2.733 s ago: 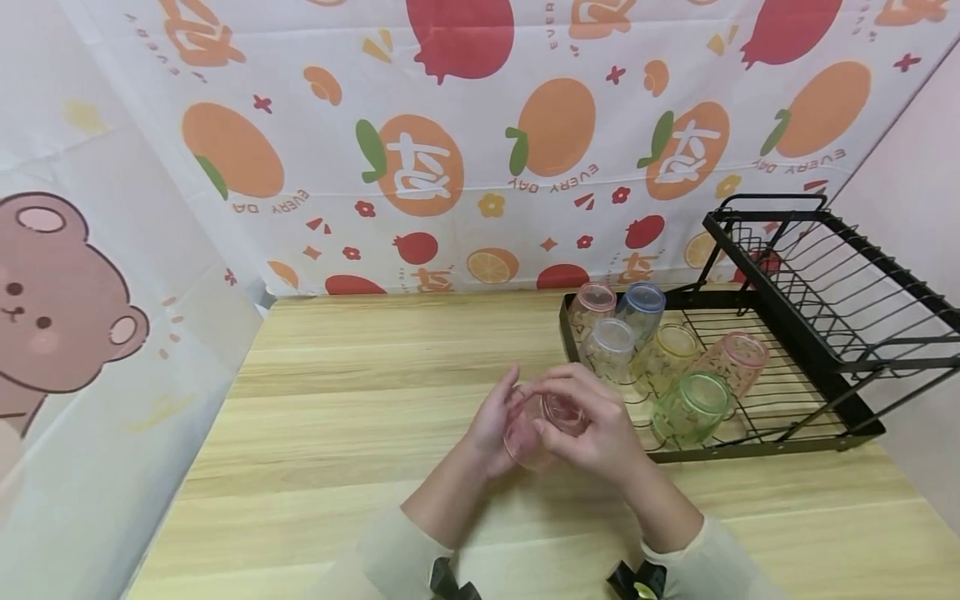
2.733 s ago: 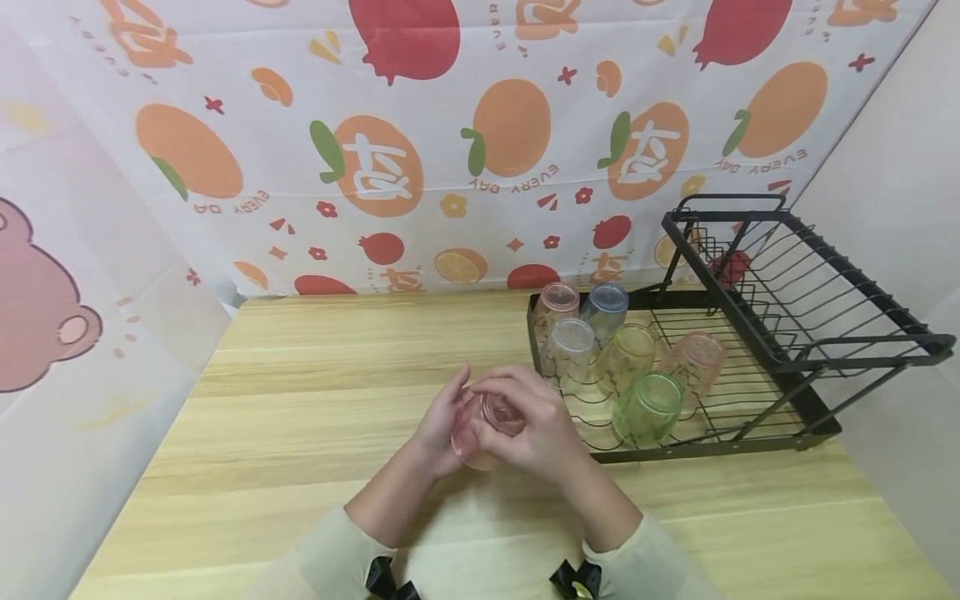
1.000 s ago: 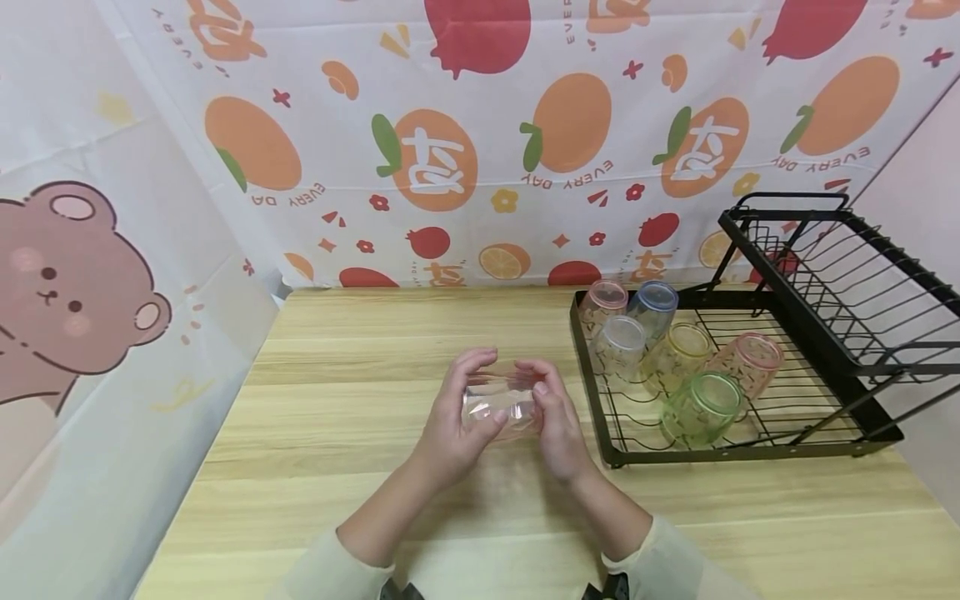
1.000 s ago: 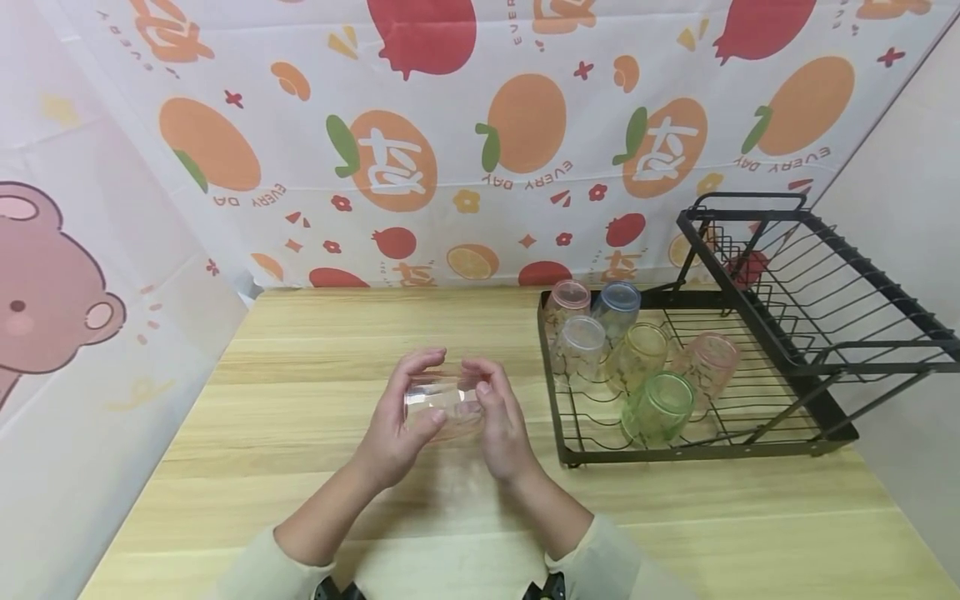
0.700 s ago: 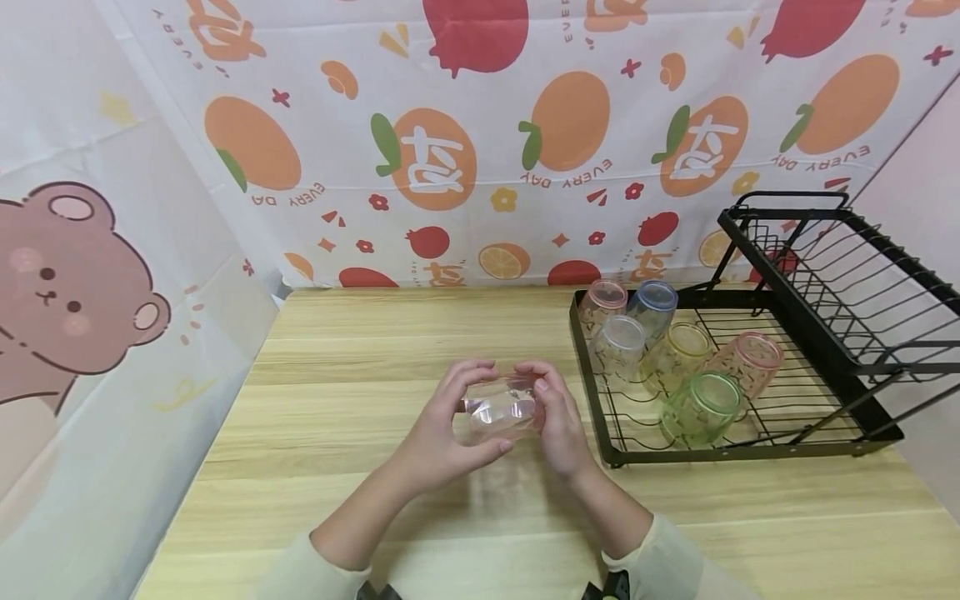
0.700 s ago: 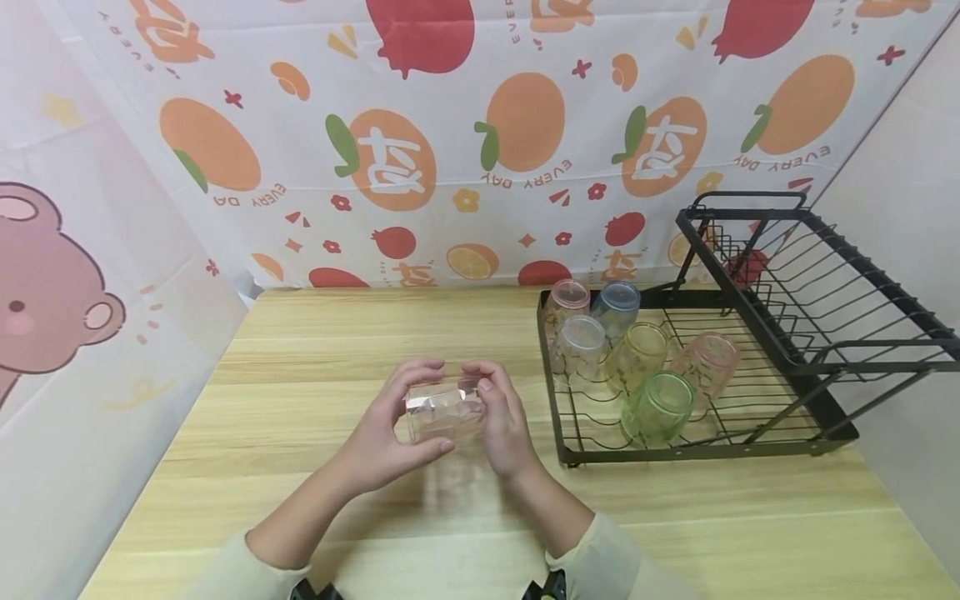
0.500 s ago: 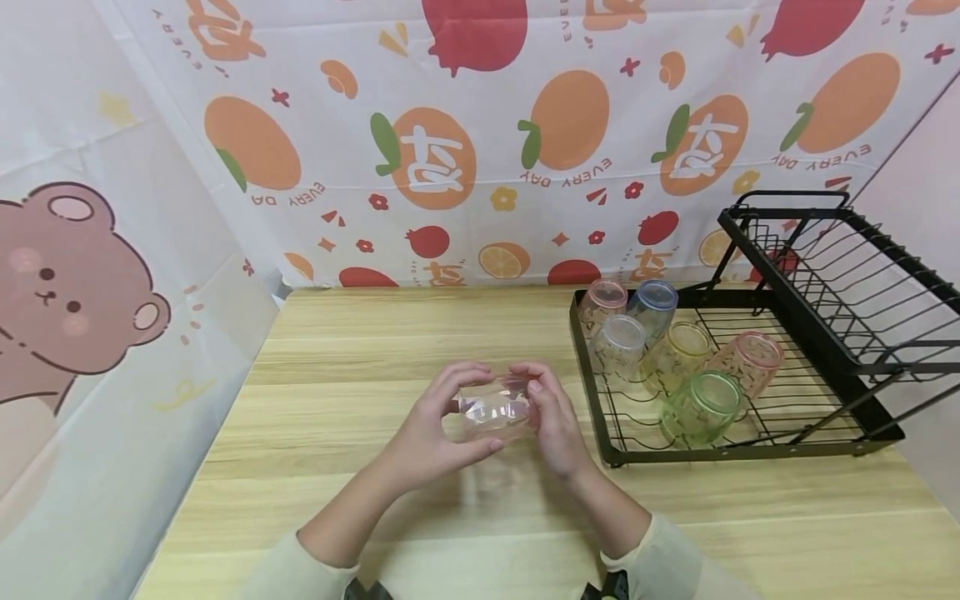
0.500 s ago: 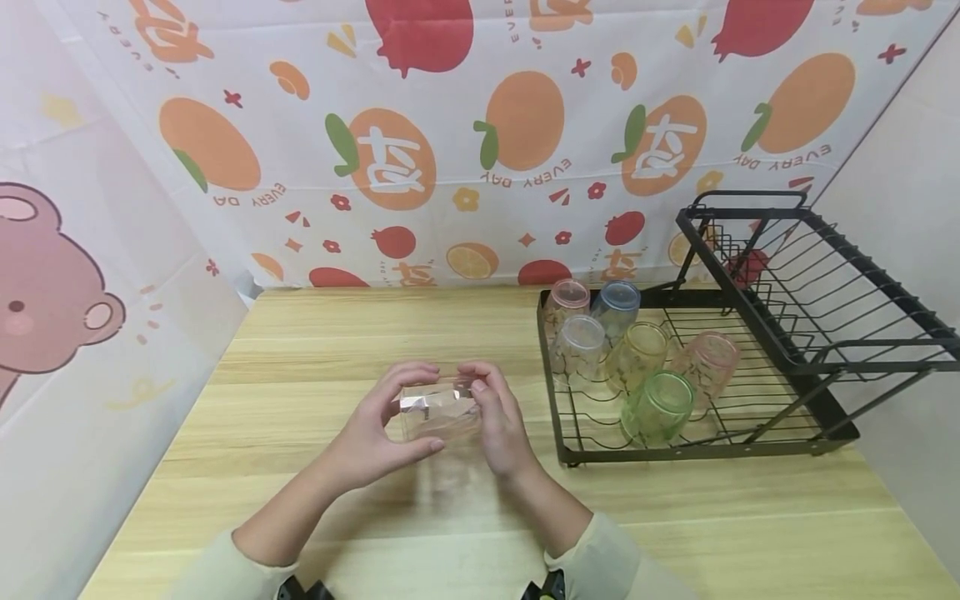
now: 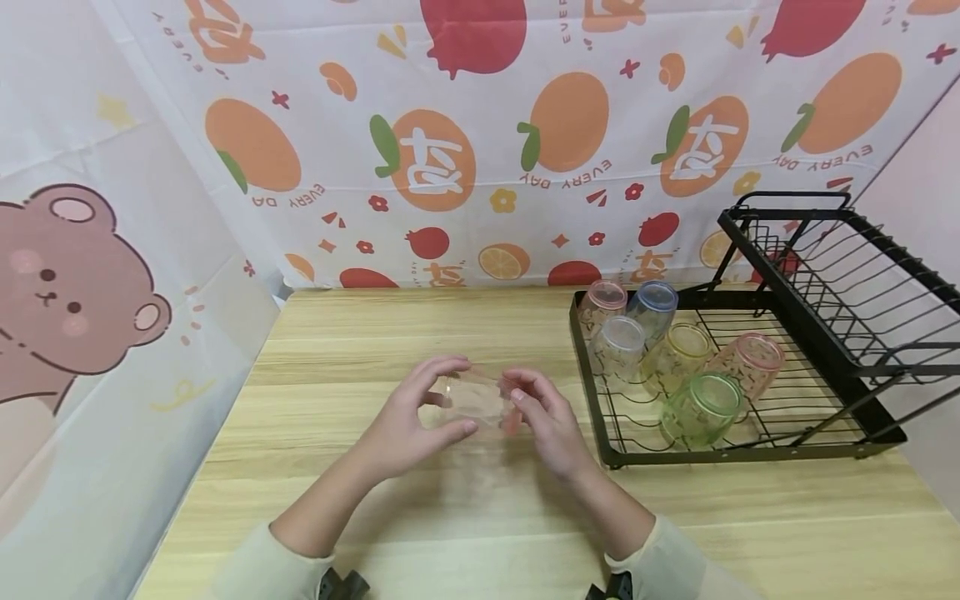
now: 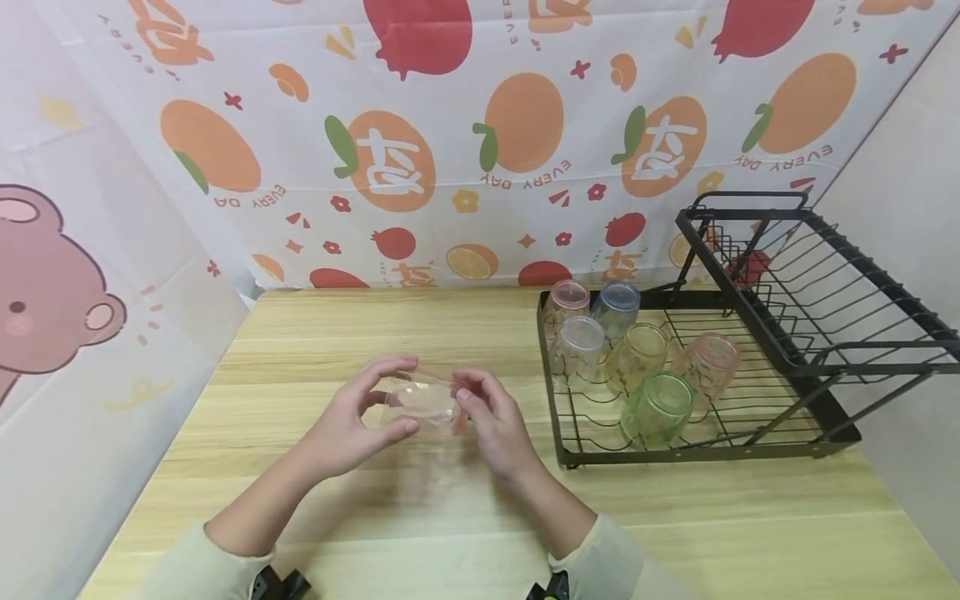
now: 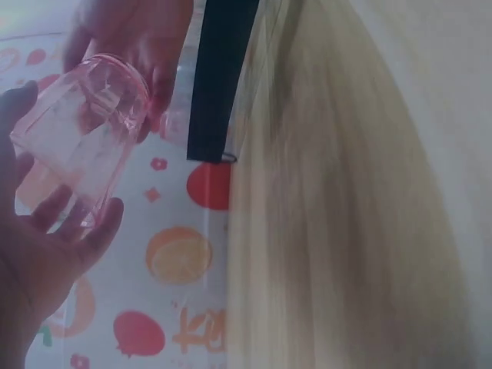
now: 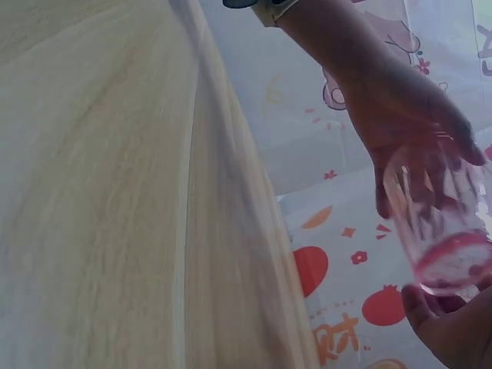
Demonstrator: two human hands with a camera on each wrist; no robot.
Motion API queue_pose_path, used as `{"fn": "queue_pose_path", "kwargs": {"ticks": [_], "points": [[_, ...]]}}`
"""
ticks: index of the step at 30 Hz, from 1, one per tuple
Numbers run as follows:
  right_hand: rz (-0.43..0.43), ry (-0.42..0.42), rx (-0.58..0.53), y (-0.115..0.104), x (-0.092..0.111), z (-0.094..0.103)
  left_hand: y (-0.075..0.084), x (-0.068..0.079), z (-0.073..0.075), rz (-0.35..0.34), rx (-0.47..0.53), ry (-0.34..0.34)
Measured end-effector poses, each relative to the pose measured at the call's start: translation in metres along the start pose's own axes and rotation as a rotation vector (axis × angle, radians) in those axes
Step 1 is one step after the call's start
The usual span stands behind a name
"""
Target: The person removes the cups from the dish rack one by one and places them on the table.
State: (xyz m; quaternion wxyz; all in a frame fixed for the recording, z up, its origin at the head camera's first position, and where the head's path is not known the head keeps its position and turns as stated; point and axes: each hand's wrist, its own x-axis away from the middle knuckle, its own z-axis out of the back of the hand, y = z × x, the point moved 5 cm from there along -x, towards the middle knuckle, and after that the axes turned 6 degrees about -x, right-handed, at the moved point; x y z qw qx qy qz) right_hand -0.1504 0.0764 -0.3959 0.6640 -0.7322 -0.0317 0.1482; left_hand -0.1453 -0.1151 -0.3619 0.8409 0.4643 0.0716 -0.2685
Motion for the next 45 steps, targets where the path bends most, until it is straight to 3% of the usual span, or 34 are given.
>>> {"fn": "queue_pose_path", "kwargs": {"ticks": [7,13,19,25,32,39,45], "points": [[0.023,0.024,0.085,-0.003,0.005,0.016,-0.022,-0.001,0.023,0.032,-0.371,-0.002],[0.112,0.032,0.140,-0.012,0.013,0.035,-0.050,-0.001,0.038,0.040,-0.703,-0.040],[0.214,0.076,0.261,-0.021,0.021,0.062,-0.083,0.000,0.053,0.075,-0.918,-0.065],[0.292,0.171,0.517,-0.033,0.029,0.094,-0.108,-0.002,0.068,0.140,-1.005,-0.082],[0.460,0.268,0.875,-0.046,0.035,0.135,-0.132,-0.016,0.088,0.228,-1.030,-0.086],[0.432,0.372,1.146,-0.049,0.042,0.181,-0.145,-0.030,0.098,0.229,-1.056,-0.093],[0.299,0.405,1.217,-0.043,0.047,0.203,-0.149,-0.035,0.100,0.252,-1.063,-0.081]]}}
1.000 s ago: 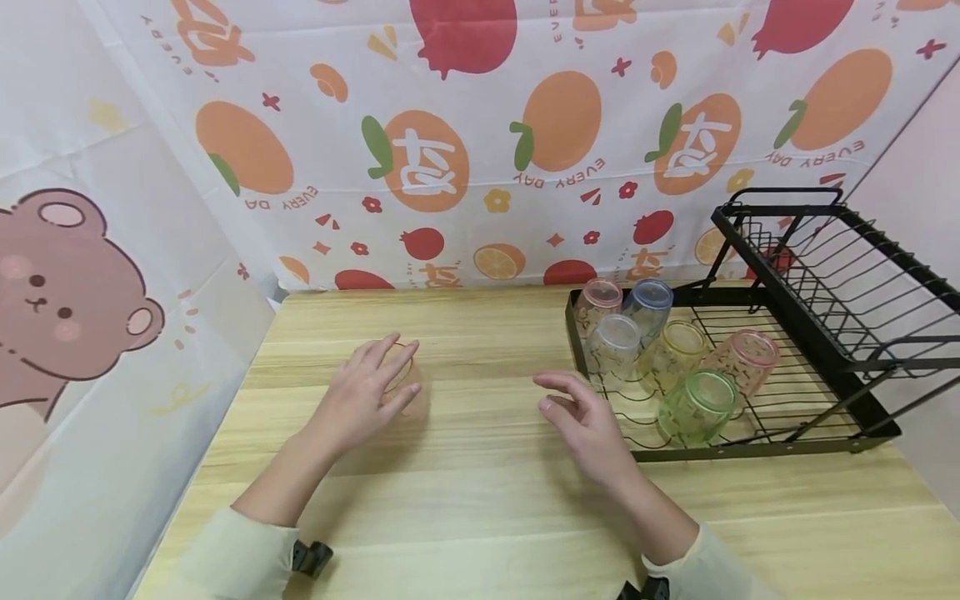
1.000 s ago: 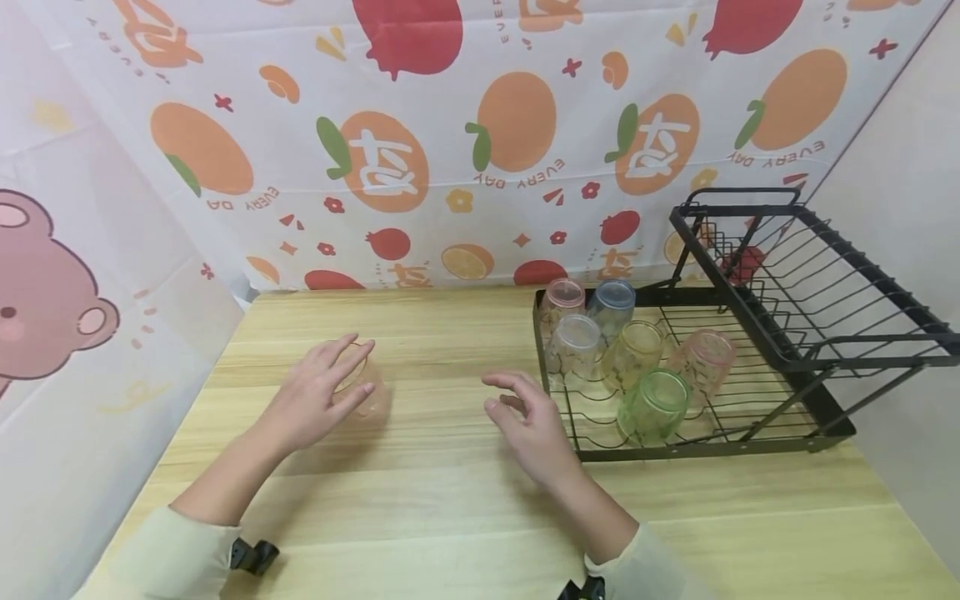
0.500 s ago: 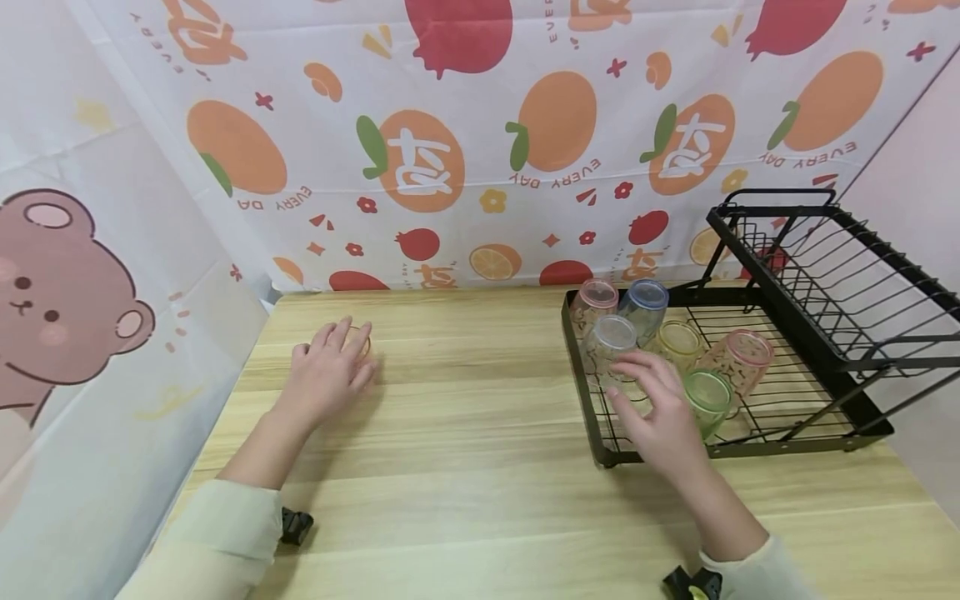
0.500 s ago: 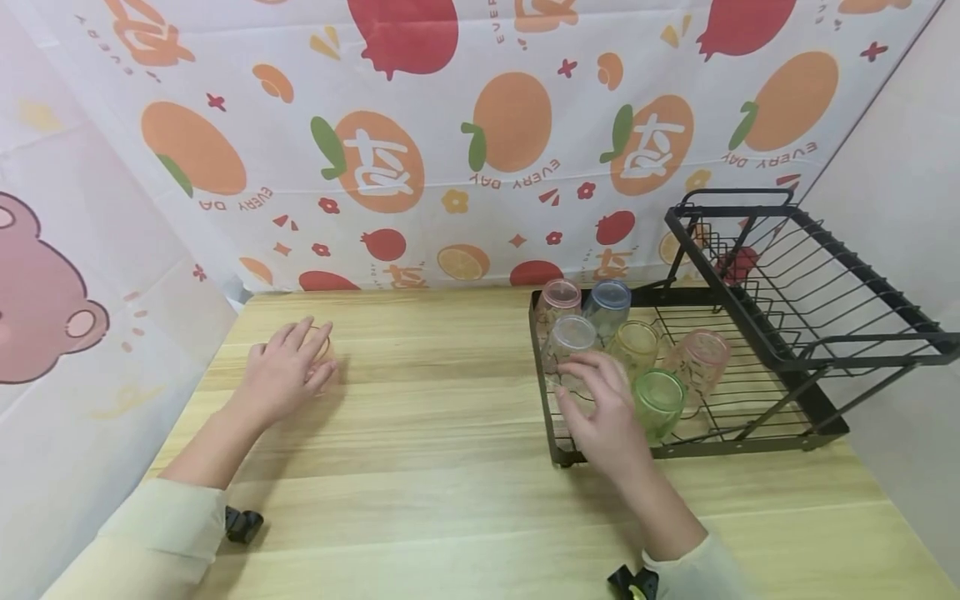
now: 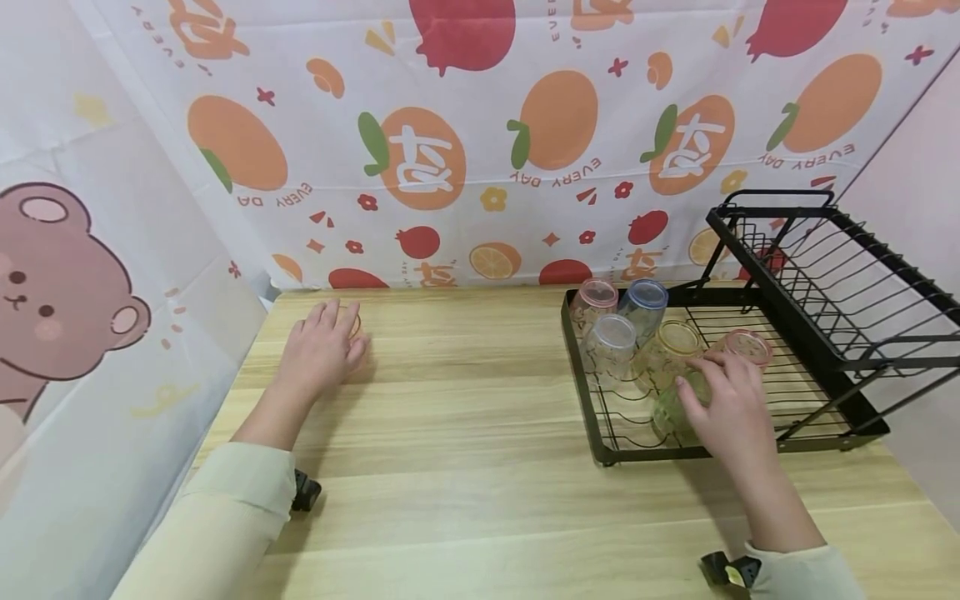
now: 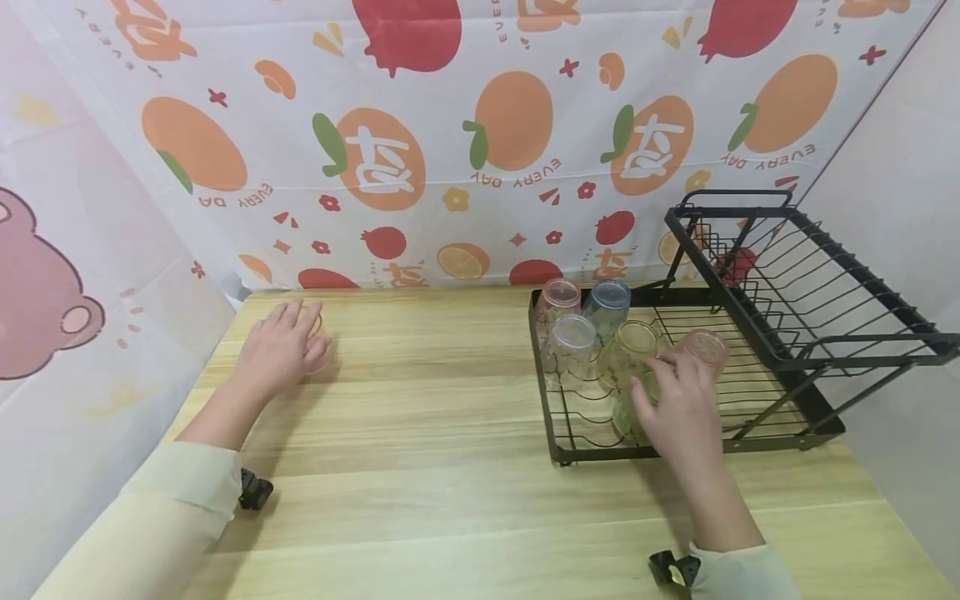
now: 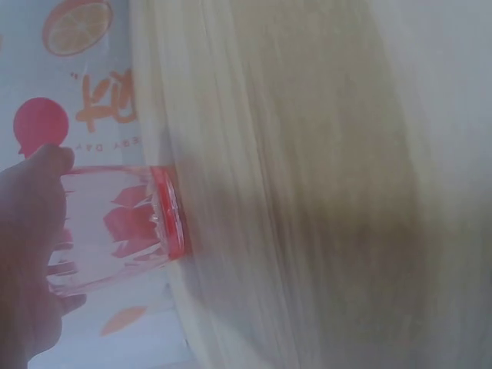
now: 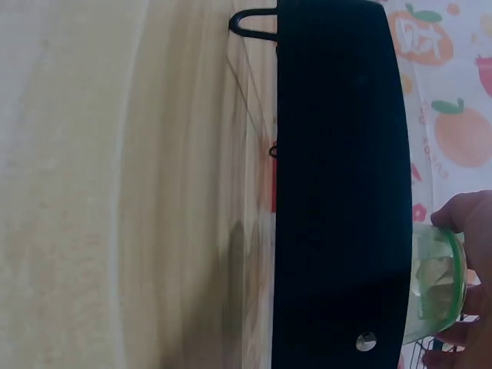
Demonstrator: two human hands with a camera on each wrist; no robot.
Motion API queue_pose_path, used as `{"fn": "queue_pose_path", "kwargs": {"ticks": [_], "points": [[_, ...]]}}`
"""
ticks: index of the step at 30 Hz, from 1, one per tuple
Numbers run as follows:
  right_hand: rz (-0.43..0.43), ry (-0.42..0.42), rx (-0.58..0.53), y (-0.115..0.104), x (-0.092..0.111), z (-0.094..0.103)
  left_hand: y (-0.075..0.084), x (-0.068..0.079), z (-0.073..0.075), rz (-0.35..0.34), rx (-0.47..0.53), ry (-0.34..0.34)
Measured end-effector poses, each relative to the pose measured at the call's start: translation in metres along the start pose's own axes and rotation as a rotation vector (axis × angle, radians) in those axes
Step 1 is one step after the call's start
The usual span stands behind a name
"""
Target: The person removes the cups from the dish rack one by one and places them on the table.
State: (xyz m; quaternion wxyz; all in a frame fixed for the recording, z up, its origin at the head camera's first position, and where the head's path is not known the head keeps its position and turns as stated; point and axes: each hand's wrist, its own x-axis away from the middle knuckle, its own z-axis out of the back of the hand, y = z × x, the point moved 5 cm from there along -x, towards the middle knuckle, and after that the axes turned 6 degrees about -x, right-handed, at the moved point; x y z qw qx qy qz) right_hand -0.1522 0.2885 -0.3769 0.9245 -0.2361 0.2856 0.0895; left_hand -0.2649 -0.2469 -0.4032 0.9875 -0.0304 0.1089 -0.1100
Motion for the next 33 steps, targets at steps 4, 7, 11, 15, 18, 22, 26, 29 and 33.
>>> {"fn": "queue_pose_path", "kwargs": {"ticks": [4,7,11,15,18,22,26,29,33], "points": [[-0.050,-0.069,0.017,0.006,0.001,-0.004,0.000,0.000,0.000,0.009,0.004,0.007],[-0.082,-0.129,0.026,0.009,0.002,-0.009,0.000,-0.001,0.000,0.012,0.008,0.009],[-0.099,-0.171,0.037,0.011,0.002,-0.014,0.000,-0.002,0.001,0.012,0.013,-0.004],[-0.100,-0.175,0.038,0.012,0.002,-0.016,0.000,-0.002,0.002,0.011,0.007,-0.021],[-0.096,-0.173,0.039,0.011,0.002,-0.016,-0.001,-0.002,0.000,0.012,0.005,-0.031],[-0.095,-0.169,0.037,0.011,0.002,-0.016,-0.001,-0.003,0.000,0.016,0.001,-0.032],[-0.089,-0.163,0.032,0.011,0.001,-0.016,-0.002,-0.003,-0.001,0.018,-0.003,-0.033],[-0.087,-0.158,0.028,0.011,0.001,-0.016,-0.001,-0.002,0.000,0.018,0.003,-0.030],[-0.091,-0.160,0.022,0.011,0.002,-0.016,-0.002,-0.003,0.001,0.023,0.019,-0.030]]}}
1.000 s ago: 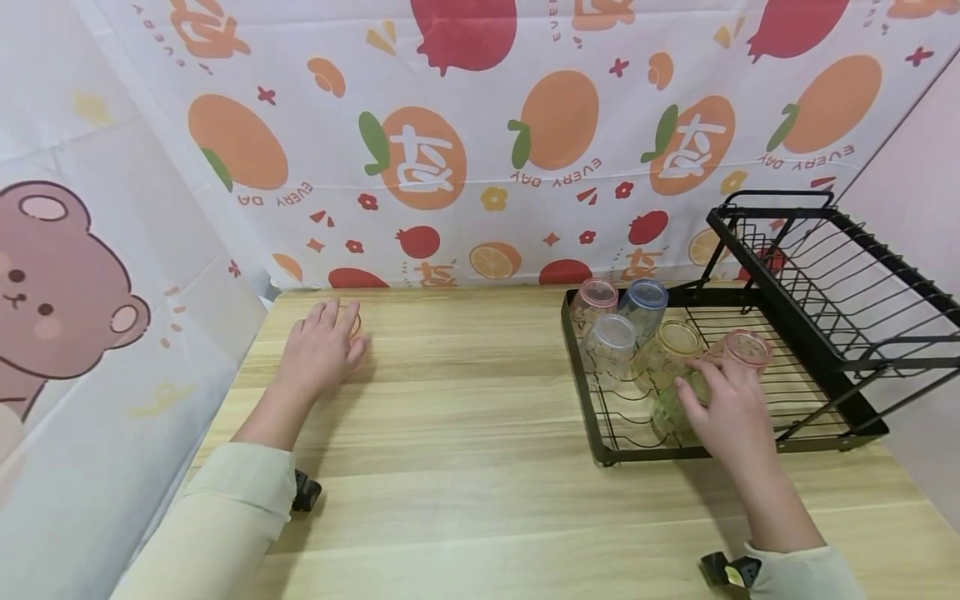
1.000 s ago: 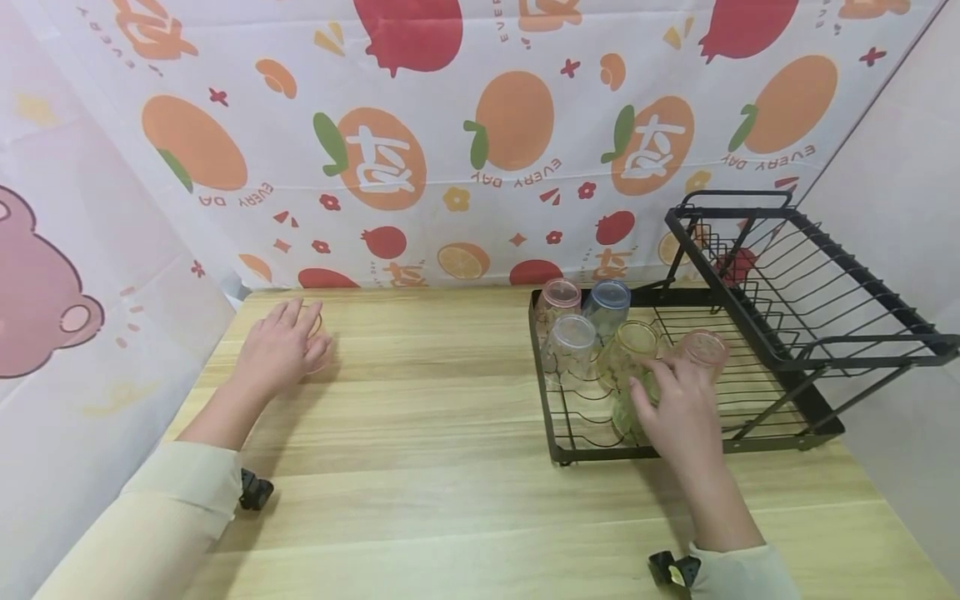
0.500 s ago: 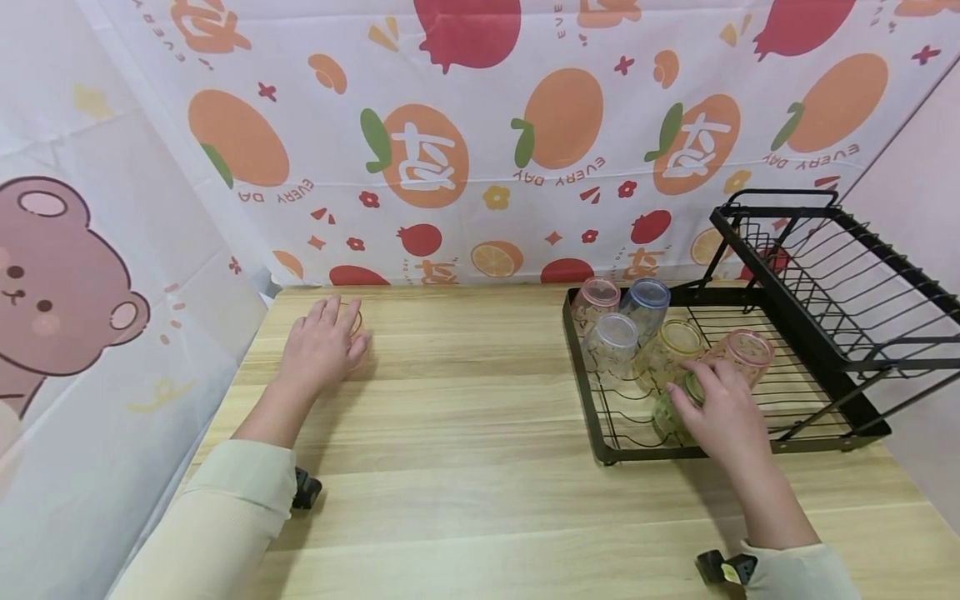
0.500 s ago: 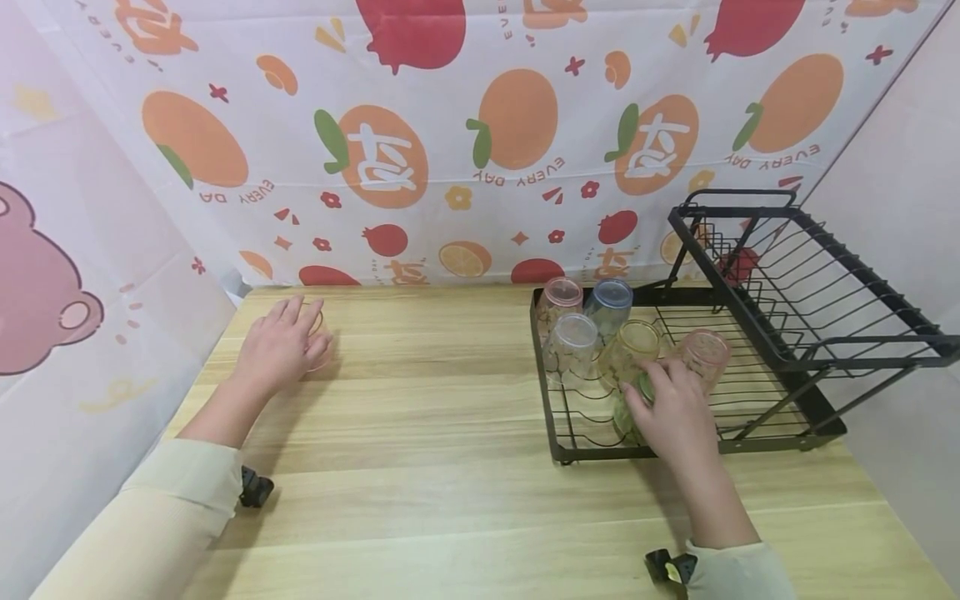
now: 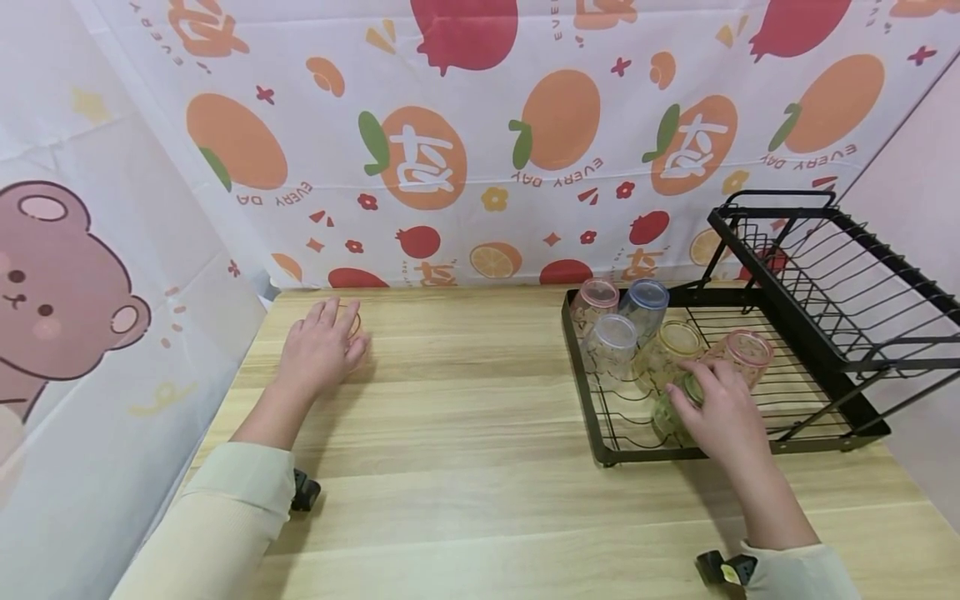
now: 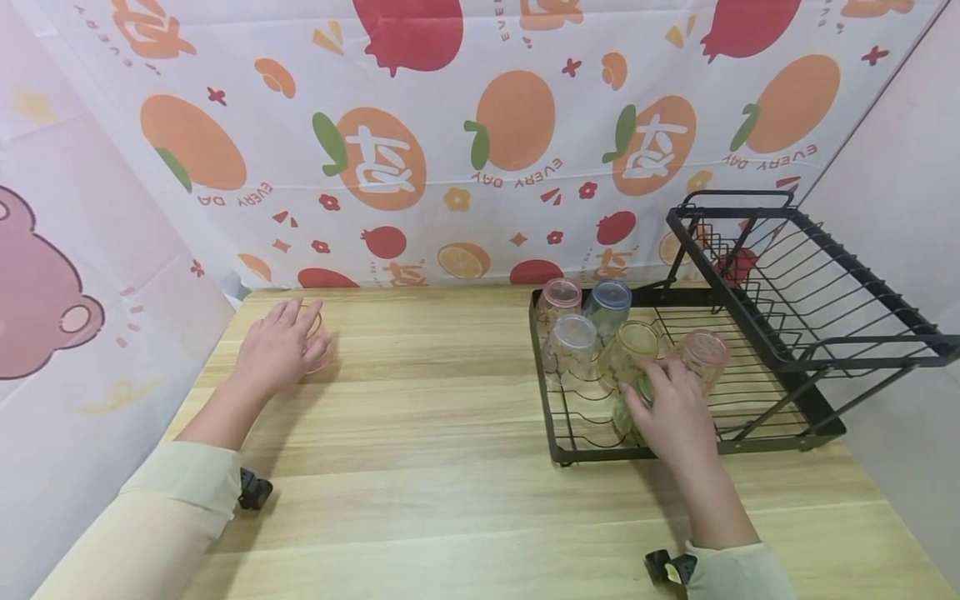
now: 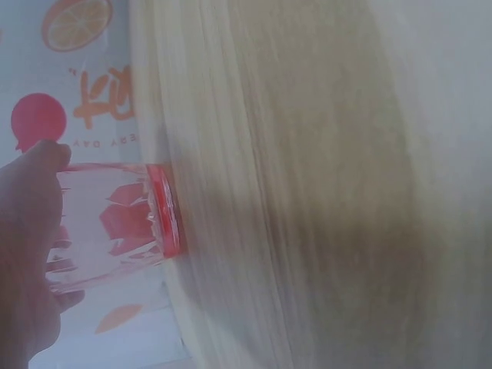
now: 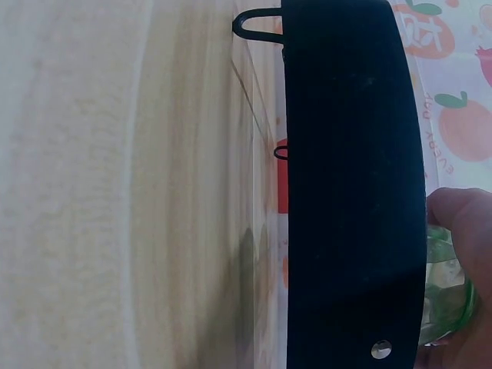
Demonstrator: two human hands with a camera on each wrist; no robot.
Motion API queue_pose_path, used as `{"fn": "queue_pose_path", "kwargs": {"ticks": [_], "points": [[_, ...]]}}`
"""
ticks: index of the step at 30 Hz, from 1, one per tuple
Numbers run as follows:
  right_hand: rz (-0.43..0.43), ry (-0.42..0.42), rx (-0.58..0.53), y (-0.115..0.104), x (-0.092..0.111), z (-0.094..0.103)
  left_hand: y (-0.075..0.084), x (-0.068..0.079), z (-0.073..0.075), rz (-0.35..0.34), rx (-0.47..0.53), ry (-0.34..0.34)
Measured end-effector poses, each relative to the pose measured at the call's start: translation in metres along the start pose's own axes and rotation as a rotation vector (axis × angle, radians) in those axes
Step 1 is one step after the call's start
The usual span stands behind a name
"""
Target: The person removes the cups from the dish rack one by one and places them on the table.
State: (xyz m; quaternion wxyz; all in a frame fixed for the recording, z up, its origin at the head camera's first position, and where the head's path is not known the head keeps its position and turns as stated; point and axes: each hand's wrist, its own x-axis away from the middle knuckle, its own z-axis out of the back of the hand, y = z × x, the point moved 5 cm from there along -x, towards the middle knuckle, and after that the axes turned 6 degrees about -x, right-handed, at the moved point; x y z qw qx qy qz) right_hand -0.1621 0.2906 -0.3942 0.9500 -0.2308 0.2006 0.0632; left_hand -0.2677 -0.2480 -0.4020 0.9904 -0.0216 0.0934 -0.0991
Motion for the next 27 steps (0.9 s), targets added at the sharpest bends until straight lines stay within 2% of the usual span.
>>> {"fn": "queue_pose_path", "kwargs": {"ticks": [9,15,20,23,27], "points": [[0.014,0.019,-0.009,0.000,0.000,0.000,-0.002,-0.001,-0.001,0.012,0.020,-0.022],[0.032,0.045,-0.027,-0.002,0.000,0.000,-0.002,-0.004,0.002,-0.007,0.032,-0.027],[0.097,0.090,-0.043,-0.013,-0.001,0.003,-0.001,-0.003,0.005,0.007,0.062,-0.092],[0.136,0.115,-0.064,-0.023,-0.002,0.006,0.007,-0.002,0.011,0.012,0.091,-0.111],[0.154,0.119,-0.087,-0.037,-0.005,0.012,0.031,-0.001,0.021,-0.044,0.167,-0.076]]}}
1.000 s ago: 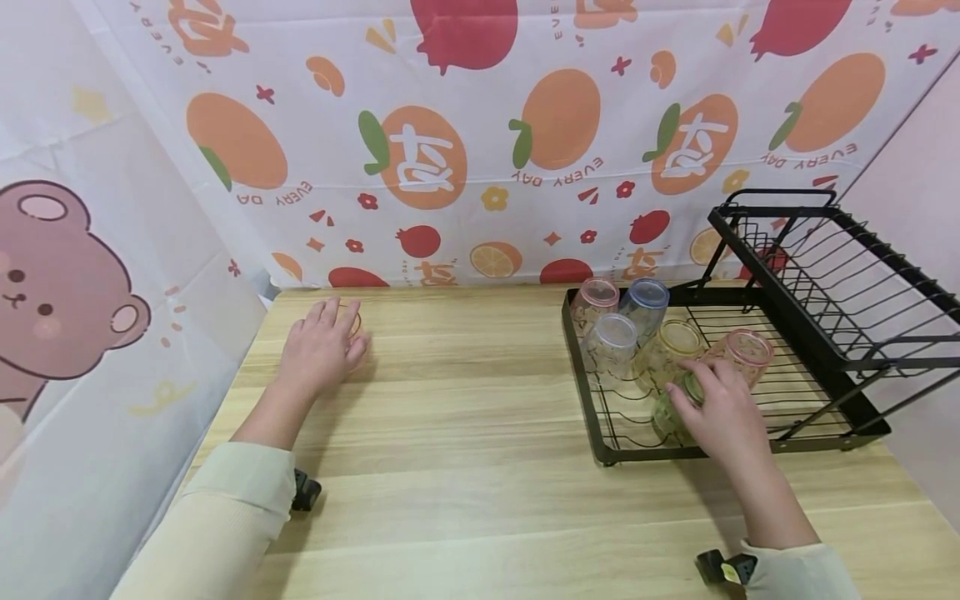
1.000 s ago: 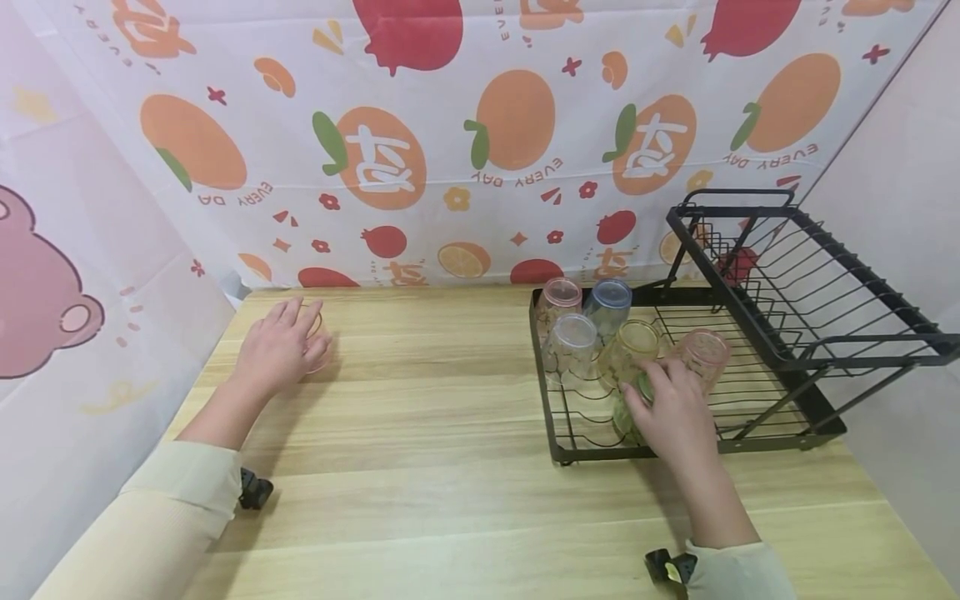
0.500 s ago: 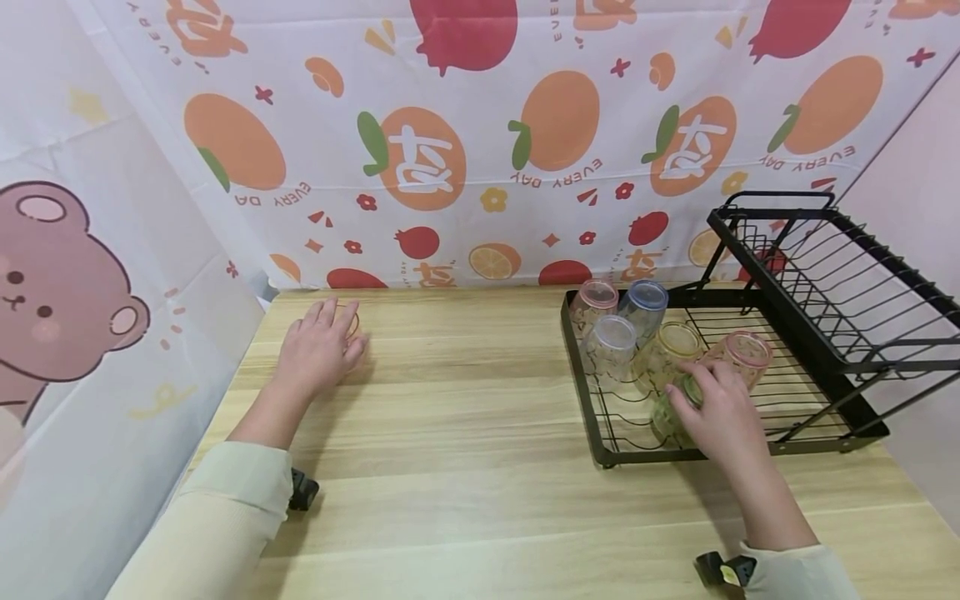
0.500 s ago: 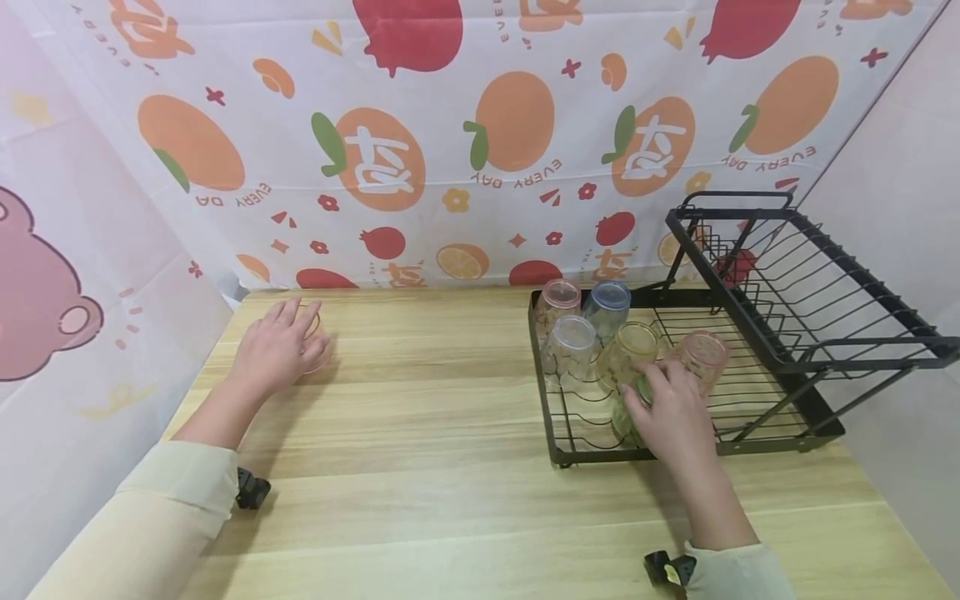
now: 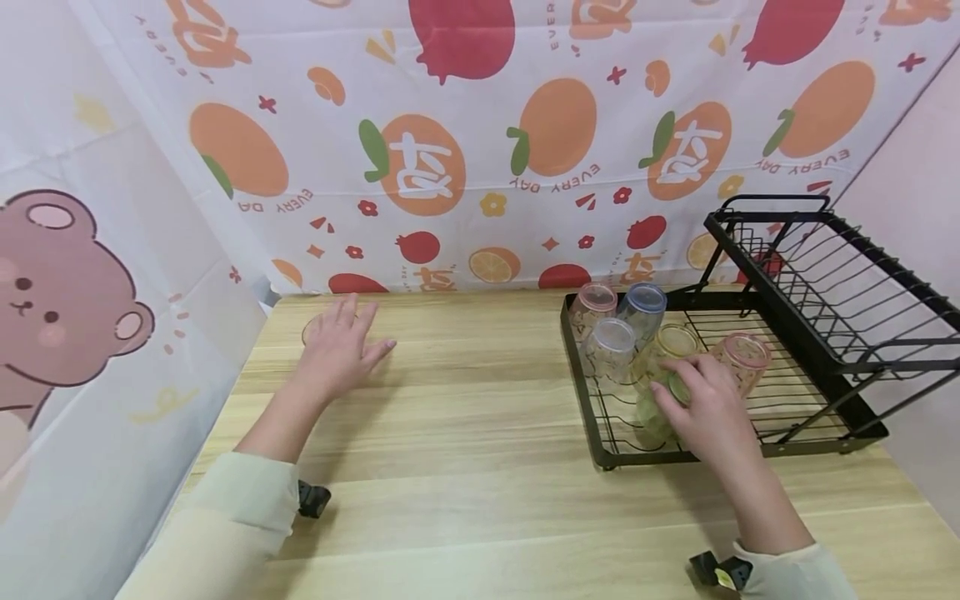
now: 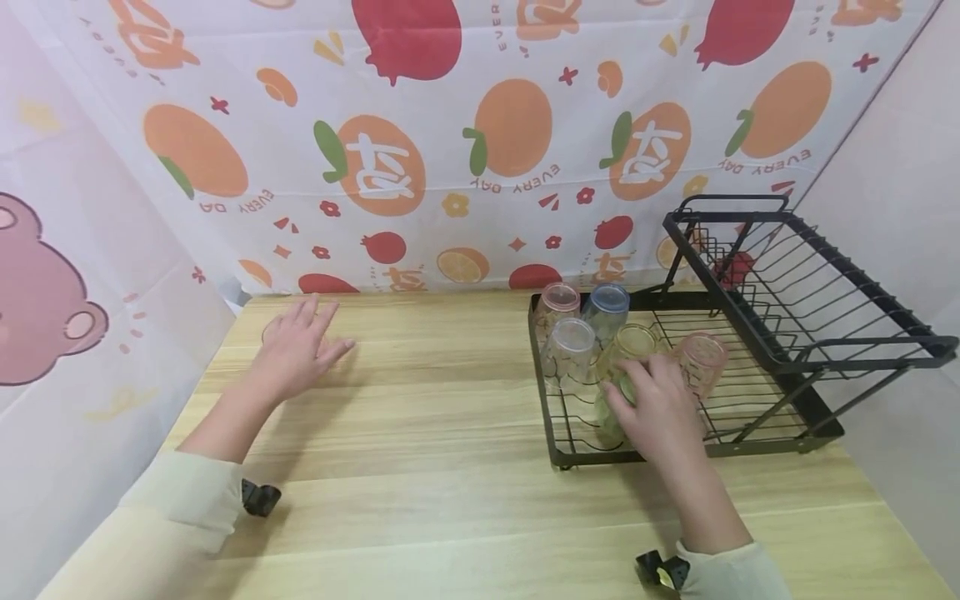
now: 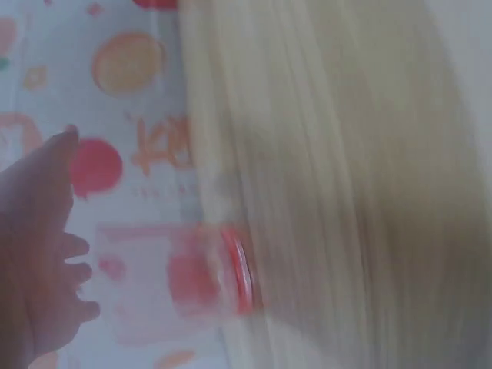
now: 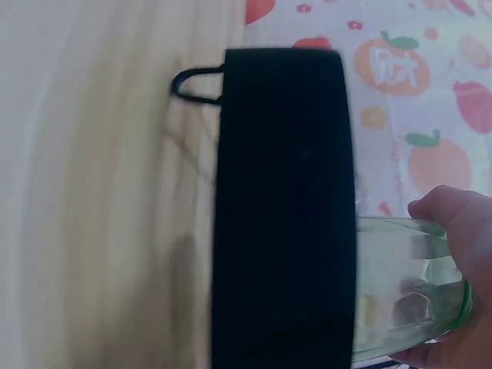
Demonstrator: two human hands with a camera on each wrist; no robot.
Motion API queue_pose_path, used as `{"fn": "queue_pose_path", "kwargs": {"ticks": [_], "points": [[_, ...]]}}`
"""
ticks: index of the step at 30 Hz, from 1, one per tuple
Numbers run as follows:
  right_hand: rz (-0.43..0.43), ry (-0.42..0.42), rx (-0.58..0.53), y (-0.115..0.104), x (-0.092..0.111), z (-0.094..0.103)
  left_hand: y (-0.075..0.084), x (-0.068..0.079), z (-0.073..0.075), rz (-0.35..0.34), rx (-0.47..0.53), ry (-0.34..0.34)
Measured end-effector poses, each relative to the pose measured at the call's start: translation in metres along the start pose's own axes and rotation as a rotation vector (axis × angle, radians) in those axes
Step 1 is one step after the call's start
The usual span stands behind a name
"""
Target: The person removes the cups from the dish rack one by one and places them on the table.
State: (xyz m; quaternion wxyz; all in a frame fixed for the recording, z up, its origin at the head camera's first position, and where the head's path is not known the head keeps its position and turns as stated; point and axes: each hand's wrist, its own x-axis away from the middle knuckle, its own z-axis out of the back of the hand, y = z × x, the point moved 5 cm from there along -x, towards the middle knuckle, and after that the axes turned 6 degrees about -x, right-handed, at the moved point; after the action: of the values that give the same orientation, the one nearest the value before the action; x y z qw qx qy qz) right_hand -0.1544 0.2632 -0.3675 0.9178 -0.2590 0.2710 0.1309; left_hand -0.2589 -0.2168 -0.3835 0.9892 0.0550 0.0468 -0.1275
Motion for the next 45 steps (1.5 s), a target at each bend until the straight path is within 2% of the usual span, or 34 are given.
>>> {"fn": "queue_pose_path", "kwargs": {"ticks": [3,7,15,19,22,25,28,32,38,45], "points": [[0.015,-0.008,-0.013,-0.012,-0.004,0.002,0.023,0.005,-0.001,-0.045,0.106,0.020],[0.063,-0.003,-0.030,-0.028,-0.008,0.004,0.056,0.016,-0.006,-0.068,0.271,0.024],[0.184,0.017,-0.093,-0.062,-0.013,0.006,0.111,0.038,-0.028,-0.067,0.637,-0.054],[0.237,-0.017,-0.164,-0.081,-0.014,0.002,0.133,0.048,-0.030,-0.049,0.893,-0.103],[0.269,-0.059,-0.216,-0.097,-0.013,-0.002,0.147,0.054,-0.032,-0.044,1.127,-0.145],[0.305,-0.095,-0.257,-0.111,-0.011,-0.009,0.162,0.056,-0.037,-0.071,1.348,-0.204],[0.344,-0.120,-0.282,-0.125,-0.009,-0.016,0.176,0.062,-0.045,-0.039,1.551,-0.317],[0.383,-0.164,-0.323,-0.140,-0.003,-0.025,0.192,0.072,-0.057,0.016,1.743,-0.455],[0.425,-0.229,-0.391,-0.157,0.003,-0.036,0.208,0.084,-0.067,0.004,1.960,-0.590],[0.435,-0.250,-0.401,-0.168,0.005,-0.045,0.218,0.092,-0.066,-0.144,2.128,-0.717]]}}
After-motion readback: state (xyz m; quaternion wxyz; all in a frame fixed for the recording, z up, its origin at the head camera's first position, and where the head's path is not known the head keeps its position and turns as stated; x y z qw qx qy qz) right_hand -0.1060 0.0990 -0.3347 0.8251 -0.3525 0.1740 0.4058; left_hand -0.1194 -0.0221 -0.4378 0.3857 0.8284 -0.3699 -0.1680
